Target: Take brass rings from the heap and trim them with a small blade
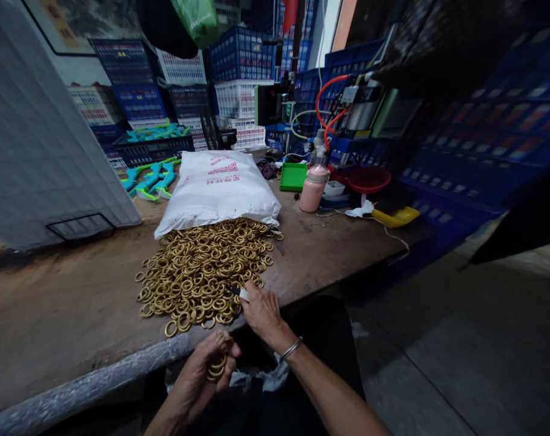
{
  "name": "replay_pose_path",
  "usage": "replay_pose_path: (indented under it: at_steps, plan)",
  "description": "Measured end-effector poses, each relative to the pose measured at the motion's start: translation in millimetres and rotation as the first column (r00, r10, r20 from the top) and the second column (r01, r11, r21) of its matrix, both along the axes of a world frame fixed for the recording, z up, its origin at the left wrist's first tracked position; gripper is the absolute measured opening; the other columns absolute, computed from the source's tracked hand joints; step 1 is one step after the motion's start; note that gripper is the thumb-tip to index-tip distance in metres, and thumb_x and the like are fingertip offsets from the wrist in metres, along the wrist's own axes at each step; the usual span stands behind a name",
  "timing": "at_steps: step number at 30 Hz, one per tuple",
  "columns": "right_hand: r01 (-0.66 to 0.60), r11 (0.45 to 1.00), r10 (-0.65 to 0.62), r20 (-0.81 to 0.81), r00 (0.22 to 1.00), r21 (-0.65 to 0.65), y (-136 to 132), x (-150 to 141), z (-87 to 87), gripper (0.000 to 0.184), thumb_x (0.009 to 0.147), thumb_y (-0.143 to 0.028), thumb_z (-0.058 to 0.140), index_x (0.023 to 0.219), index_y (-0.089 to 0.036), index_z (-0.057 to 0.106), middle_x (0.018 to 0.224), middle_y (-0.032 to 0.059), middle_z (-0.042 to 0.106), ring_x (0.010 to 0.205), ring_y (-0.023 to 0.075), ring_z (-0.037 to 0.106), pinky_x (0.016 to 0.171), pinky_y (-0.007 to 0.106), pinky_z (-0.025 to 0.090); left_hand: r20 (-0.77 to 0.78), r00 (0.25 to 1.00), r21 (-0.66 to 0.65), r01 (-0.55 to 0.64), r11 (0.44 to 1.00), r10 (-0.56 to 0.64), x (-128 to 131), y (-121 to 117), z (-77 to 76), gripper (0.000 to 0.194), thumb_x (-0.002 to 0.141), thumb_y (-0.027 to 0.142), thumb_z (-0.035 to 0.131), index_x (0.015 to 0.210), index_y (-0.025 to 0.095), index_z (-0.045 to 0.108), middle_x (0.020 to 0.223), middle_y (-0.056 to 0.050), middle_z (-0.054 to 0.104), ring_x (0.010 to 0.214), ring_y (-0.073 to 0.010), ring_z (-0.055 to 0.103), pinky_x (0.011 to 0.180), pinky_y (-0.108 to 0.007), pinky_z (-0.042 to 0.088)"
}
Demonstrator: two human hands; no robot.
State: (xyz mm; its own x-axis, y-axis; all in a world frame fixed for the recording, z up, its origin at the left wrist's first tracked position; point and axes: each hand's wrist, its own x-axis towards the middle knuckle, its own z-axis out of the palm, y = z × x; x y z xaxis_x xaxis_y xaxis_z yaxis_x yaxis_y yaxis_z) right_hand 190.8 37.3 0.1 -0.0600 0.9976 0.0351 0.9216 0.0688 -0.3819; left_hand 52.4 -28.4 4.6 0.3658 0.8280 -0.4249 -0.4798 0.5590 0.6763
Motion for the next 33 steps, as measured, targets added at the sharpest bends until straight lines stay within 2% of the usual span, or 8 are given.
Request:
replay_pose_path:
  at_steps: [4,9,13,16,20,24,28,33]
  plan:
    - [-0.012,1.000,0.012,0.027,1.000,0.006,3,-2,-0.5,0.009,0.078,-0.019,0.047,0.085,-0.022,0.052,0.076,0.0011,0.063,0.065,0.0135,0.056,0.054,0.025,0.020,0.119,0.993,-0.123,0.025,0.992,-0.010,-3,1,-1.9,0.020,0.071,0.031,0.060,0.084,0.016,0.056,0.065,-0.001,0.058,0.048,-0.0082,0.051,0.036,-0.015,0.032]
    - [-0.009,1.000,0.009,-0.032,0.999,0.004,7,0,-4.0,0.011,0.076,-0.016,0.046,0.083,-0.021,0.052,0.072,0.0011,0.061,0.063,0.0127,0.053,0.054,0.025,0.021,0.164,0.986,-0.164,0.028,0.986,-0.001,-5,3,-7.3,0.022,0.071,0.032,0.062,0.065,0.013,0.054,0.071,-0.003,0.058,0.056,-0.0090,0.054,0.041,-0.015,0.036]
    - [0.015,1.000,-0.018,-0.199,0.980,-0.017,9,5,-6.4,0.006,0.076,-0.016,0.044,0.076,-0.019,0.050,0.063,-0.0016,0.053,0.057,0.0104,0.044,0.053,0.023,0.022,0.017,1.000,0.019,-0.019,1.000,0.018,1,7,-6.9,0.023,0.071,0.035,0.062,0.067,0.014,0.052,0.063,0.000,0.055,0.048,-0.0080,0.049,0.035,-0.015,0.032]
    - [-0.032,0.996,-0.007,-0.433,0.901,-0.083,5,10,-1.7,0.015,0.078,-0.021,0.041,0.063,-0.018,0.043,0.057,-0.0043,0.041,0.054,0.0087,0.036,0.051,0.021,0.023,-0.227,0.966,0.179,-0.085,0.980,0.125,4,10,-5.5,0.024,0.071,0.037,0.060,0.082,0.017,0.054,0.053,0.005,0.049,0.040,-0.0070,0.042,0.033,-0.015,0.029]
    - [-0.218,0.954,0.012,-0.705,0.709,-0.203,-10,14,9.4,0.014,0.073,-0.022,0.044,0.060,-0.017,0.041,0.056,-0.0063,0.035,0.054,0.0071,0.031,0.049,0.019,0.025,-0.447,0.838,0.521,-0.040,0.853,0.312,2,12,-3.9,0.025,0.073,0.031,0.059,0.095,0.019,0.061,0.070,-0.001,0.061,0.057,-0.0119,0.054,0.054,-0.022,0.043]
    - [-0.327,0.843,-0.175,-0.792,0.585,-0.428,-25,11,12.9,0.012,0.071,-0.025,0.048,0.063,-0.017,0.044,0.051,-0.0086,0.030,0.045,0.0051,0.025,0.041,0.017,0.018,-0.487,0.827,0.654,0.130,0.746,0.282,-3,12,-2.7,0.019,0.075,0.024,0.057,0.090,0.020,0.068,0.087,-0.007,0.067,0.085,-0.0206,0.058,0.081,-0.029,0.041]
    - [-0.363,0.762,-0.322,-0.800,0.507,-0.536,-31,5,8.5,0.018,0.074,-0.035,0.048,0.067,-0.018,0.043,0.050,-0.0099,0.029,0.039,0.0038,0.019,0.036,0.017,0.013,-0.500,0.829,0.604,0.127,0.787,0.251,-4,10,-2.2,0.014,0.075,0.026,0.057,0.082,0.018,0.067,0.073,-0.005,0.065,0.069,-0.0175,0.056,0.066,-0.025,0.041]
    - [-0.261,0.897,-0.151,-0.803,0.576,-0.356,-37,1,2.2,0.032,0.081,-0.046,0.041,0.068,-0.017,0.045,0.054,-0.0066,0.042,0.045,0.0052,0.033,0.042,0.017,0.026,-0.429,0.885,0.416,0.016,0.909,0.180,4,7,-7.6,0.019,0.074,0.035,0.058,0.072,0.016,0.058,0.059,0.001,0.056,0.049,-0.0092,0.044,0.048,-0.020,0.035]
